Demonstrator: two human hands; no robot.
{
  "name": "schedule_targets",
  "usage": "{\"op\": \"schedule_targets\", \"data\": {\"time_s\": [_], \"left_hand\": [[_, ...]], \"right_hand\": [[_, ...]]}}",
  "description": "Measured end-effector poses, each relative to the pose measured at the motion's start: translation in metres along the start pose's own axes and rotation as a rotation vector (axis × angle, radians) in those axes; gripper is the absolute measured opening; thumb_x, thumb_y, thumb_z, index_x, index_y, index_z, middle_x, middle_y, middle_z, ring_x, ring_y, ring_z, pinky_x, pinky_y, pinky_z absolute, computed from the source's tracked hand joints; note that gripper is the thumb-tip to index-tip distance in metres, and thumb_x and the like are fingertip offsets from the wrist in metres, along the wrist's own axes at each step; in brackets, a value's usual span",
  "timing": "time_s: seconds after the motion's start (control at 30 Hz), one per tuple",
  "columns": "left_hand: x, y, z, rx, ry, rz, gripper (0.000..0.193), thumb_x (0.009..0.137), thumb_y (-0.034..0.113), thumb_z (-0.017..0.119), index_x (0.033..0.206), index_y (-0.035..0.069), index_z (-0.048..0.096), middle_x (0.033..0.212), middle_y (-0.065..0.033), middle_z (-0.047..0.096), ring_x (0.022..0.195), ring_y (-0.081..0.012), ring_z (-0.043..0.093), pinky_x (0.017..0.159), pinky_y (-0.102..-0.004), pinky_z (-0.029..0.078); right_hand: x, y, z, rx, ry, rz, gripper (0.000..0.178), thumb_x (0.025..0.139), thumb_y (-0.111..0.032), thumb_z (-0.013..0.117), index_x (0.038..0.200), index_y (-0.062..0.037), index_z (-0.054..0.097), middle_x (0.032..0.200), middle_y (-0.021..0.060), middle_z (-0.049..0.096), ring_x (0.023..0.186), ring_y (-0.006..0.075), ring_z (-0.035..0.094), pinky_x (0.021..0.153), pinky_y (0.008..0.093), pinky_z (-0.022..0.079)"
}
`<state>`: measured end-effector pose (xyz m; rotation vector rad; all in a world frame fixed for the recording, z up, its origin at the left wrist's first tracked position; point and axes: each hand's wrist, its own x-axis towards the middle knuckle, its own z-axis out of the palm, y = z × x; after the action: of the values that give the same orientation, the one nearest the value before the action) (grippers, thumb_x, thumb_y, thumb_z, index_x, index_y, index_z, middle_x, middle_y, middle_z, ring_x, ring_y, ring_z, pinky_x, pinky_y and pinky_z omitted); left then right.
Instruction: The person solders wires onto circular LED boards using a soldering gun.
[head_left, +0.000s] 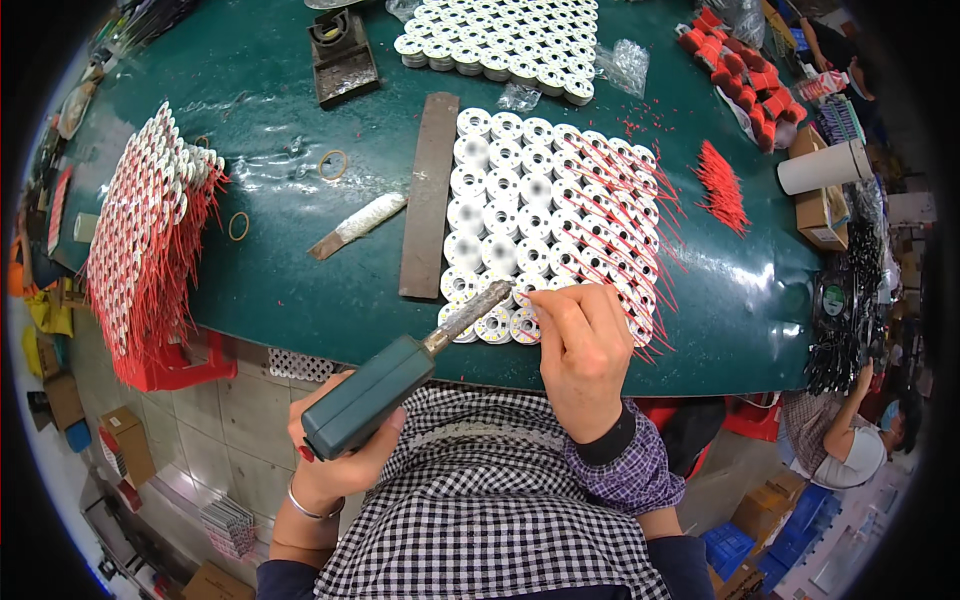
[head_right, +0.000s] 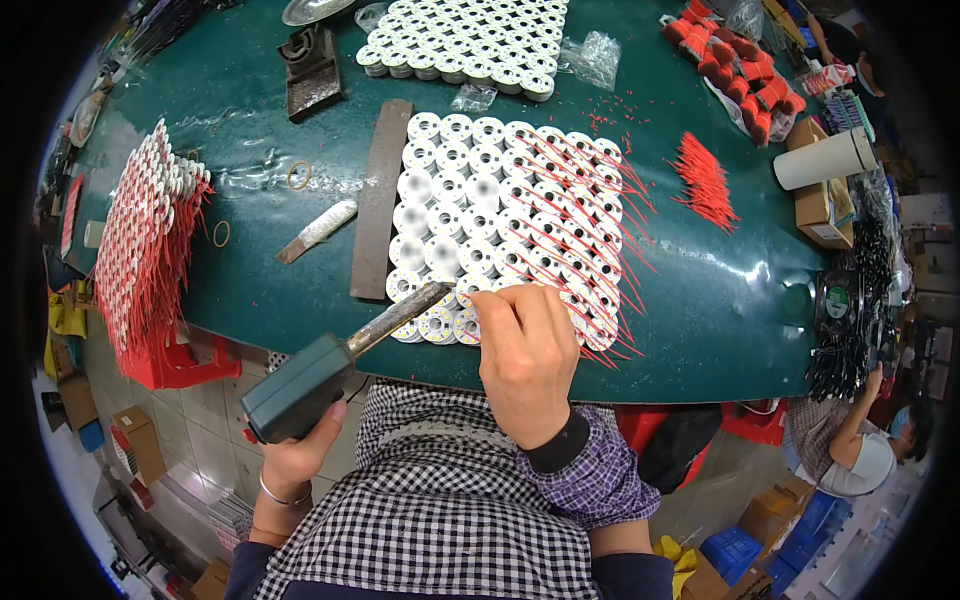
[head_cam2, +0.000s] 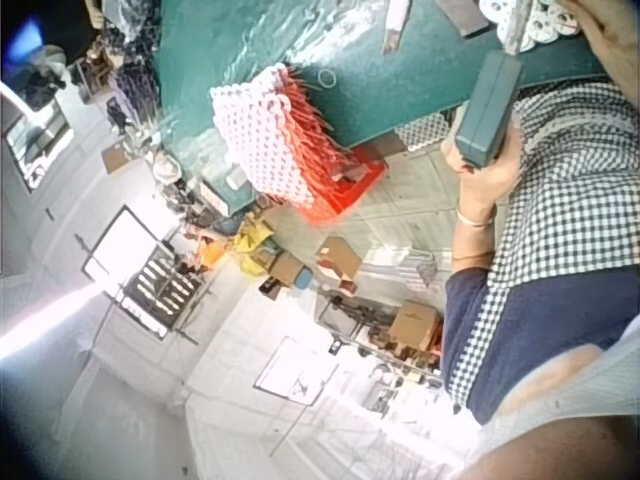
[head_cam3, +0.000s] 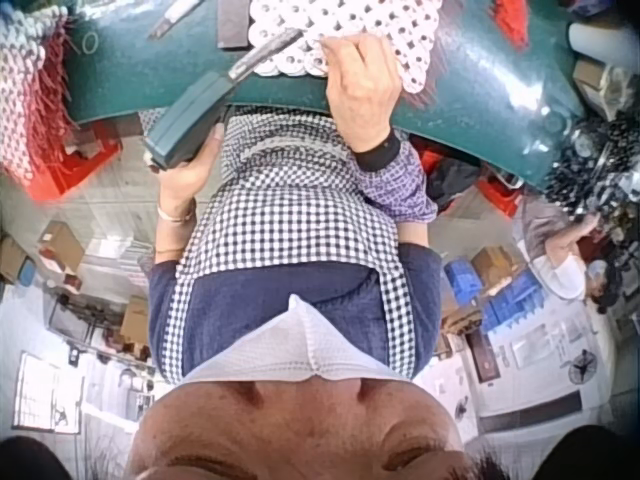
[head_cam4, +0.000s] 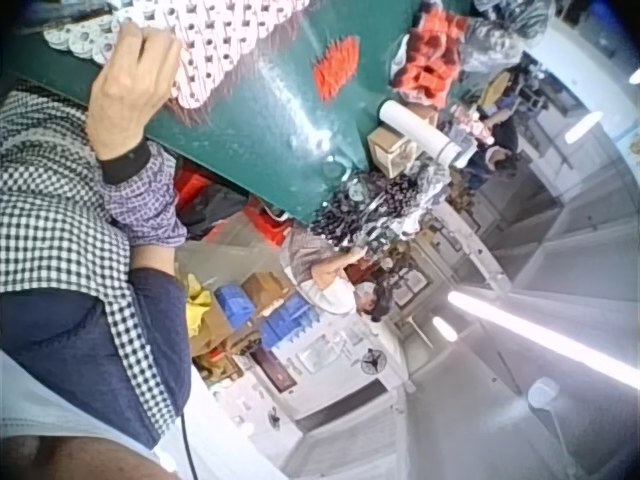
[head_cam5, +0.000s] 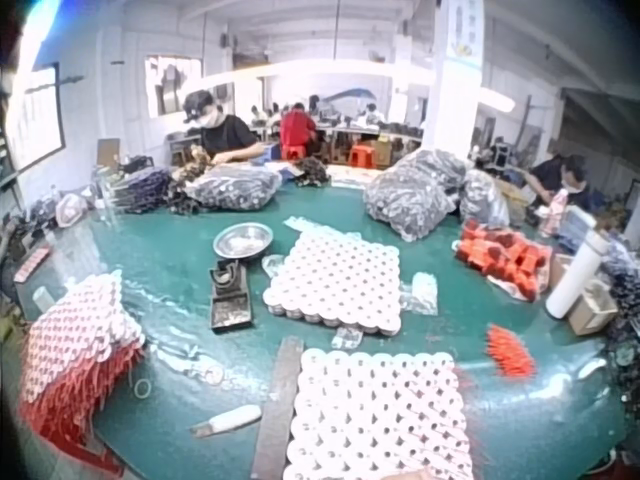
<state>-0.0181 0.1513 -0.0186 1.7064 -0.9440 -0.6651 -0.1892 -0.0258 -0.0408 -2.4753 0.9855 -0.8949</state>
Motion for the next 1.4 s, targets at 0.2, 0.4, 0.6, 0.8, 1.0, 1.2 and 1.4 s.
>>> {"op": "schedule_targets", "data": {"time_s": [0.2, 0.4, 0.6, 0.8, 1.0, 1.2, 1.4], "left_hand": [[0.004, 0.003, 0.002, 0.026, -0.024, 0.027, 0.023, 0.069, -0.006, 0.072, 0.092, -0.006, 0.07, 0.084, -0.0131, 0.069, 0.069, -0.0194, 0.067, 0.062, -0.0269, 0.052], [0.005, 0.002, 0.003, 0.057, -0.046, 0.059, 0.022, 0.069, -0.006, 0.072, 0.091, -0.006, 0.07, 0.081, -0.0121, 0.068, 0.066, -0.0188, 0.065, 0.059, -0.0269, 0.051], [0.005, 0.004, 0.004, 0.06, -0.043, 0.04, 0.02, 0.07, -0.004, 0.071, 0.09, -0.005, 0.07, 0.079, -0.0114, 0.067, 0.062, -0.0182, 0.064, 0.056, -0.0268, 0.05], [-0.001, 0.001, 0.002, 0.067, -0.037, -0.024, 0.02, 0.07, -0.003, 0.072, 0.09, -0.004, 0.071, 0.079, -0.0109, 0.067, 0.061, -0.0177, 0.063, 0.055, -0.0271, 0.049], [-0.008, 0.009, 0.013, -0.188, 0.237, -0.083, 0.024, 0.071, -0.001, 0.074, 0.095, -0.005, 0.071, 0.08, -0.0105, 0.068, 0.062, -0.0158, 0.063, 0.057, -0.0264, 0.05], [-0.002, 0.0, 0.005, 0.005, 0.048, -0.029, 0.023, 0.068, -0.002, 0.075, 0.091, -0.005, 0.071, 0.082, -0.0121, 0.069, 0.064, -0.0181, 0.065, 0.059, -0.027, 0.052], [0.0, -0.004, 0.007, 0.08, -0.015, 0.028, 0.022, 0.067, -0.003, 0.073, 0.089, -0.004, 0.071, 0.081, -0.0126, 0.069, 0.063, -0.0196, 0.065, 0.058, -0.0271, 0.051]], "right_hand": [[-0.001, 0.001, -0.001, 0.008, 0.007, 0.003, 0.02, 0.075, 0.006, 0.072, 0.093, -0.0001, 0.067, 0.082, 0.0091, 0.056, 0.074, 0.0256, 0.055, 0.063, 0.0368, 0.046], [-0.003, 0.001, 0.0, 0.013, 0.019, -0.008, 0.02, 0.075, 0.006, 0.071, 0.093, -0.0001, 0.066, 0.083, 0.0094, 0.057, 0.074, 0.0259, 0.055, 0.063, 0.0369, 0.046], [-0.004, 0.001, 0.001, 0.007, 0.024, -0.011, 0.021, 0.074, 0.006, 0.071, 0.093, 0.0, 0.066, 0.084, 0.0095, 0.057, 0.074, 0.0258, 0.055, 0.064, 0.037, 0.046], [-0.004, 0.002, 0.001, 0.003, 0.027, -0.01, 0.021, 0.075, 0.006, 0.071, 0.094, -0.0003, 0.066, 0.084, 0.0091, 0.057, 0.075, 0.0254, 0.055, 0.064, 0.0367, 0.046], [-0.004, 0.002, 0.001, 0.007, 0.025, -0.01, 0.021, 0.075, 0.005, 0.071, 0.094, -0.0008, 0.066, 0.084, 0.0088, 0.057, 0.075, 0.025, 0.056, 0.064, 0.0365, 0.046], [-0.006, 0.004, 0.0, 0.014, 0.027, 0.004, 0.02, 0.074, 0.005, 0.071, 0.093, -0.0005, 0.067, 0.084, 0.0091, 0.057, 0.075, 0.0254, 0.056, 0.065, 0.0365, 0.047], [-0.006, 0.005, 0.001, 0.013, 0.038, -0.009, 0.02, 0.074, 0.005, 0.072, 0.093, 0.0001, 0.066, 0.083, 0.0091, 0.057, 0.075, 0.0256, 0.056, 0.065, 0.0366, 0.047]]}}
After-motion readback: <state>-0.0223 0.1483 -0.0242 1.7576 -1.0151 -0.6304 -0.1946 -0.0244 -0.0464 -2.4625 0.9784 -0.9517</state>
